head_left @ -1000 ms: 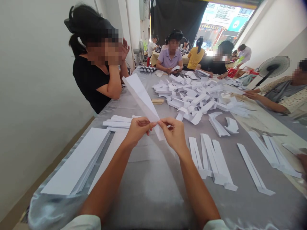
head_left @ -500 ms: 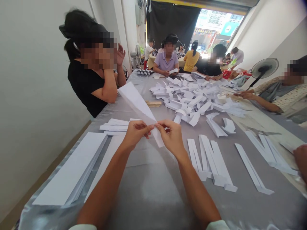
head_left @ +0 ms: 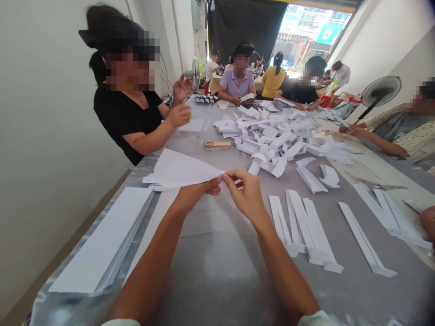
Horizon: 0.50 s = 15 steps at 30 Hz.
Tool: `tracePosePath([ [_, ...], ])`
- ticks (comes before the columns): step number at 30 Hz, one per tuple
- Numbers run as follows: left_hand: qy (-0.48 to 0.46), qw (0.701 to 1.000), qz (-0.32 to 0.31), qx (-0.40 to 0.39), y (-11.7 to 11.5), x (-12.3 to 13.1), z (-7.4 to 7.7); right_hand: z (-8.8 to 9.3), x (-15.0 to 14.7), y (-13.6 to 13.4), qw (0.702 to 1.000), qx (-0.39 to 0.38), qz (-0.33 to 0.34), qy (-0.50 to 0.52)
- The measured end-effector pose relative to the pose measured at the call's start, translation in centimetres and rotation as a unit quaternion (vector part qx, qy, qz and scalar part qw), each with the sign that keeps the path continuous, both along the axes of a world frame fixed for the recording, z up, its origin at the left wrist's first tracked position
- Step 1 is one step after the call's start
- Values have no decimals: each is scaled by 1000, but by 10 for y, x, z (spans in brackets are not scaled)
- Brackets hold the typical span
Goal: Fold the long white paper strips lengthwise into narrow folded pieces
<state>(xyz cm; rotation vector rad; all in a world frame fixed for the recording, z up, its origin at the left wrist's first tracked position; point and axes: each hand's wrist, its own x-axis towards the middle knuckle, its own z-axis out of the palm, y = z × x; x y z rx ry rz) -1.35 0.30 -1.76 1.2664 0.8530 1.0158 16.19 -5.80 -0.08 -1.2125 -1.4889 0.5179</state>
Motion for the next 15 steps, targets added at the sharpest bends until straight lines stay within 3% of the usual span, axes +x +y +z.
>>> tracePosePath([
  [7, 5, 999, -54, 2, 1, -2, 0, 4, 2, -1, 998, 47, -9, -29],
  [15, 2, 1000, -14, -1, 6, -6, -2, 2, 2, 1, 1000, 21, 4, -1],
])
